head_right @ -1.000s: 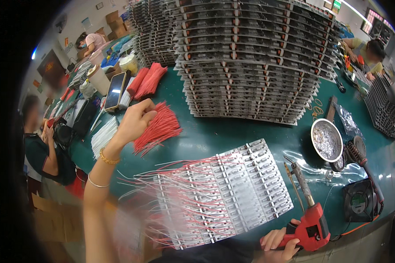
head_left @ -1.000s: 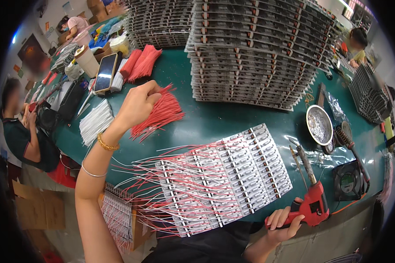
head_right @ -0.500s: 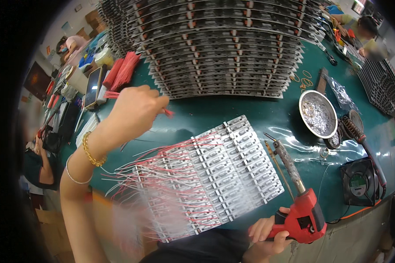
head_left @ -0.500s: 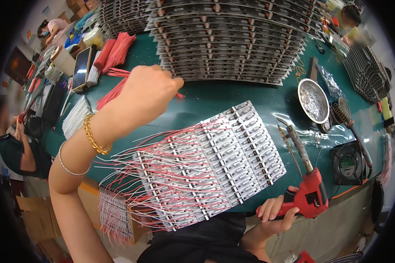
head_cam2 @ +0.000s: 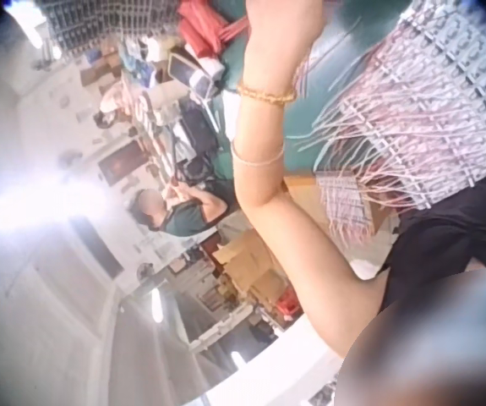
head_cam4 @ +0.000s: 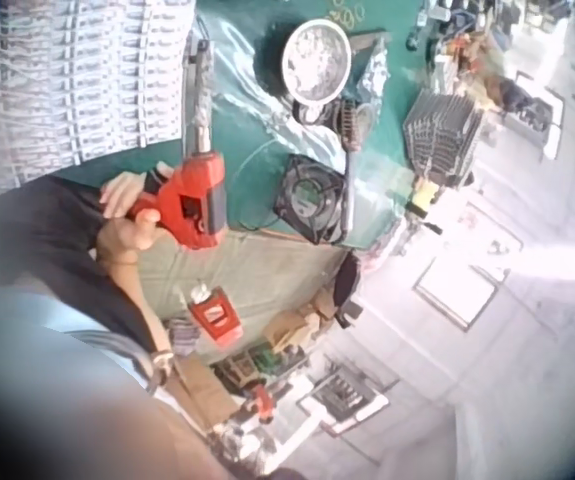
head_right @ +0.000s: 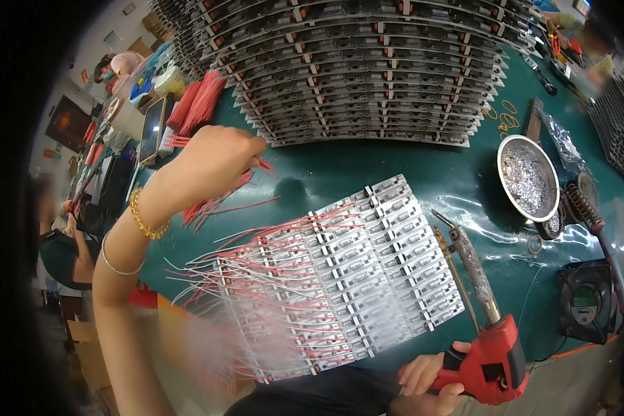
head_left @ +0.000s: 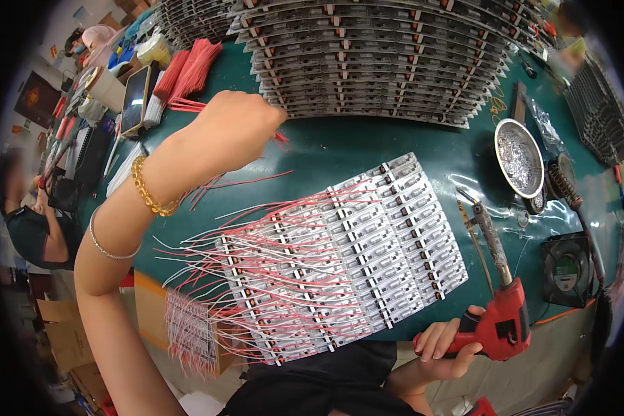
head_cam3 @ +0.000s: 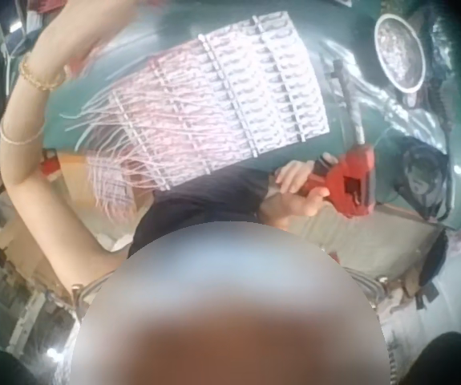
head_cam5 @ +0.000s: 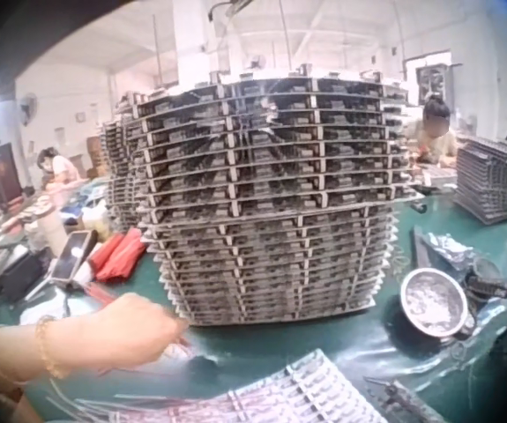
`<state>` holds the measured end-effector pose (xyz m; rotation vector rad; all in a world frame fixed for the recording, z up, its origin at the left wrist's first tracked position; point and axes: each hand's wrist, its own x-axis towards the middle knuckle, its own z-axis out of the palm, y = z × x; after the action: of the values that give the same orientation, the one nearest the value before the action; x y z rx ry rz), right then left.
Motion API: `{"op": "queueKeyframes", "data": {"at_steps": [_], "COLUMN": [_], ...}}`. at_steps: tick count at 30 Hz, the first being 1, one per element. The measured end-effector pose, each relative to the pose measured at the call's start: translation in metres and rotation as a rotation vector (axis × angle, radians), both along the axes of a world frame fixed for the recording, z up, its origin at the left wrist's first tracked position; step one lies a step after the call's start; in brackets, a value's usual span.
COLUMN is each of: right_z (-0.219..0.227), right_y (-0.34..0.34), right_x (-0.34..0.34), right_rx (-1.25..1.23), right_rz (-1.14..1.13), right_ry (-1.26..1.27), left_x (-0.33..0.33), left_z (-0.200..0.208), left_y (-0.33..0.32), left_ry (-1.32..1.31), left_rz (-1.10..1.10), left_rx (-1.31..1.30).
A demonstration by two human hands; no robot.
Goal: The person solders wires onto electronic components on a circuit board with a soldering iron.
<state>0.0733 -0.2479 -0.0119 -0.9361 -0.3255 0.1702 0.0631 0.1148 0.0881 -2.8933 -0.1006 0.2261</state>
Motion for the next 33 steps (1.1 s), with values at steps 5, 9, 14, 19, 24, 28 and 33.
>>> {"op": "queueKeyframes", "data": {"at_steps": [5, 9, 14, 19, 24, 28, 33], "right_z": [-0.003, -0.003, -0.003, -0.003, -0.002, 0.002, 0.003], "right_y": [-0.001, -0.003, -0.009, -0.004, -0.004, -0.004, 0.000], "right_x": [-0.001, 0.001, 0.001, 0.001, 0.004, 0.003, 0.004], "right_rx": [0.000, 0.000, 0.059, 0.050, 0.033, 0.011, 0.032], "right_rz": [0.054, 0.055, 0.033, 0.073, 0.084, 0.036, 0.048], "right_ry": [0.014, 0.010, 0.056, 0.101, 0.078, 0.085, 0.136], "left_x": [-0.007, -0.007, -0.010, -0.018, -0.007, 0.000, 0.010], "left_z": [-0.006, -0.013, -0.014, -0.030, -0.035, -0.052, -0.048], "left_y": [0.009, 0.002, -0.017, -0.022, -0.049, -0.069, -0.087], "left_ry": [-0.014, -0.067, -0.111, -0.276, -0.255, -0.294, -0.214], "left_rz": [0.025, 0.045, 0.061, 0.154, 0.253, 0.189, 0.317], "left_rx": [0.006, -0.132, -0.224, -0.623, -0.850, -1.001, -1.124]}}
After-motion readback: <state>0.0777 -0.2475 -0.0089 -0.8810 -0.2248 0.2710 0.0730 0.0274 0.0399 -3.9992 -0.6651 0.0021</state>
